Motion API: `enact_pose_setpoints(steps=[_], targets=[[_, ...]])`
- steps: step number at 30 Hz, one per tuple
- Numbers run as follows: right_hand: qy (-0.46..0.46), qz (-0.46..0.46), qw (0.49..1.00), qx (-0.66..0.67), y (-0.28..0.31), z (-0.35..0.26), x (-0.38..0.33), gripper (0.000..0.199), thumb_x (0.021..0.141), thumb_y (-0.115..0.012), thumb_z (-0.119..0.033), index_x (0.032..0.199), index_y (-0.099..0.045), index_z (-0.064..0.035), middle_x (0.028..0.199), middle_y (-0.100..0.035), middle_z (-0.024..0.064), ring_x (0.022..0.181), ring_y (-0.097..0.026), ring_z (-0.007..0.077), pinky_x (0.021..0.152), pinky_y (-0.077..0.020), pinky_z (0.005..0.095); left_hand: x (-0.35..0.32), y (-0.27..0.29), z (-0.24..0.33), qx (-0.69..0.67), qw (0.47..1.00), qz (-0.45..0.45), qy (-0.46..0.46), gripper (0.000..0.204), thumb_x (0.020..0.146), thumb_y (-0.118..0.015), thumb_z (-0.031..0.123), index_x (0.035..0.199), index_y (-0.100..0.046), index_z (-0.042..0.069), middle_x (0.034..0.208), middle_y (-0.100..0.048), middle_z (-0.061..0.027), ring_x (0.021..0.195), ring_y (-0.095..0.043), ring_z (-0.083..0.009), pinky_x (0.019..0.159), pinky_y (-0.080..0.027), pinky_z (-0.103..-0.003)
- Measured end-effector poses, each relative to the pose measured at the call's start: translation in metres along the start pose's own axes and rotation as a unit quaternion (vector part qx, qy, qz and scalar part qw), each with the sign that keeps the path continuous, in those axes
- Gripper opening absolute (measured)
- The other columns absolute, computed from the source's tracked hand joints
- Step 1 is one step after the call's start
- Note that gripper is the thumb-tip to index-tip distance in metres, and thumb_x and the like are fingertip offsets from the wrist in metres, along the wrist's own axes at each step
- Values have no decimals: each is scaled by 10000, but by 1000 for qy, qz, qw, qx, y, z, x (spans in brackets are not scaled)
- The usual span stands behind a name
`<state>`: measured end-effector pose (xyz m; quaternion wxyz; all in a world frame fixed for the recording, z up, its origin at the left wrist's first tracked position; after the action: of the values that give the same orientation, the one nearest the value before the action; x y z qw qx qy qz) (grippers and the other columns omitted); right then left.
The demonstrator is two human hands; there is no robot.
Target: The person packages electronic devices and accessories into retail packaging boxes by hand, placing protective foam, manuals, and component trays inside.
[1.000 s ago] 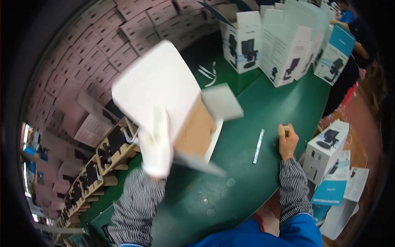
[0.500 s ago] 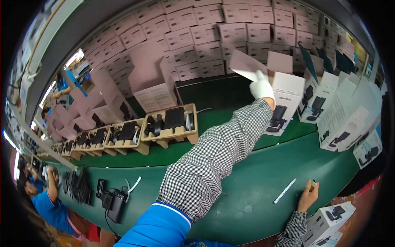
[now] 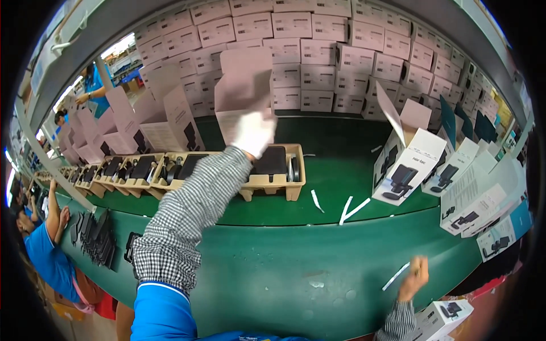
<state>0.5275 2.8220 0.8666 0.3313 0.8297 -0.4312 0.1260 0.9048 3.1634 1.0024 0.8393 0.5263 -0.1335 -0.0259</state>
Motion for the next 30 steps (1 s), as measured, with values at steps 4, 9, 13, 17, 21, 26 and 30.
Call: enact_pose_setpoints(steps=[4,9,13,17,21,26,30], targets=[[-8,-248,957,148,-183,-132,28,247,873,-475,-147,1032,-623,-29,991,-638,57,822,-566,173,763,-418,252,46,32,-146,300,902,262,-167,505,805,-508,130,1296,-405,74,1237,-482,-157,1068,-510,-309,923,-421,-363],[-109,-244,910,317,-363,-118,111,377,938,-408,-327,1146,-580,-64,761,-575,65,636,-532,114,556,-428,223,48,18,-91,255,900,228,-269,166,739,-513,67,886,-590,54,765,-575,-148,666,-558,-299,624,-474,-387],[-163,-325,826,430,-452,-133,132,404,858,-416,-352,1022,-648,-66,983,-632,87,915,-572,247,843,-425,335,36,17,-80,291,882,239,-285,62,683,-522,93,731,-558,77,647,-563,-99,533,-529,-284,522,-447,-383],[-258,-447,738,435,-485,-79,136,559,837,-462,-520,1031,-638,-26,1160,-566,138,1016,-532,261,881,-405,352,37,-5,-47,217,929,176,-245,42,698,-552,97,693,-558,56,660,-587,-87,591,-555,-283,576,-455,-376],[-290,-357,737,495,-468,-69,133,536,802,-539,-508,968,-627,-6,869,-635,103,772,-589,213,765,-450,321,33,-19,-39,186,940,158,-236,57,710,-550,108,705,-581,61,663,-602,-80,565,-554,-286,553,-456,-368],[-239,-244,779,525,-395,-48,133,374,775,-572,-347,729,-611,22,682,-595,63,555,-496,127,555,-416,249,32,-27,-20,189,936,164,-248,70,717,-562,128,708,-586,62,668,-607,-82,567,-561,-283,555,-457,-368],[-240,-116,834,482,-238,-51,107,346,765,-587,-313,653,-605,13,622,-568,42,591,-484,105,535,-381,239,-16,-21,-11,245,918,193,-243,74,722,-580,147,723,-586,73,648,-592,-81,559,-558,-278,544,-453,-367]])
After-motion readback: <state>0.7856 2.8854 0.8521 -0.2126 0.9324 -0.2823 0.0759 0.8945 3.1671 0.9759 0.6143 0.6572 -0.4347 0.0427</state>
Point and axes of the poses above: each hand's wrist, its own x-axis towards the middle knuckle, its own y-axis out of the back of the hand, z = x × y, the point moved 6 cm from there along x, towards the middle knuckle
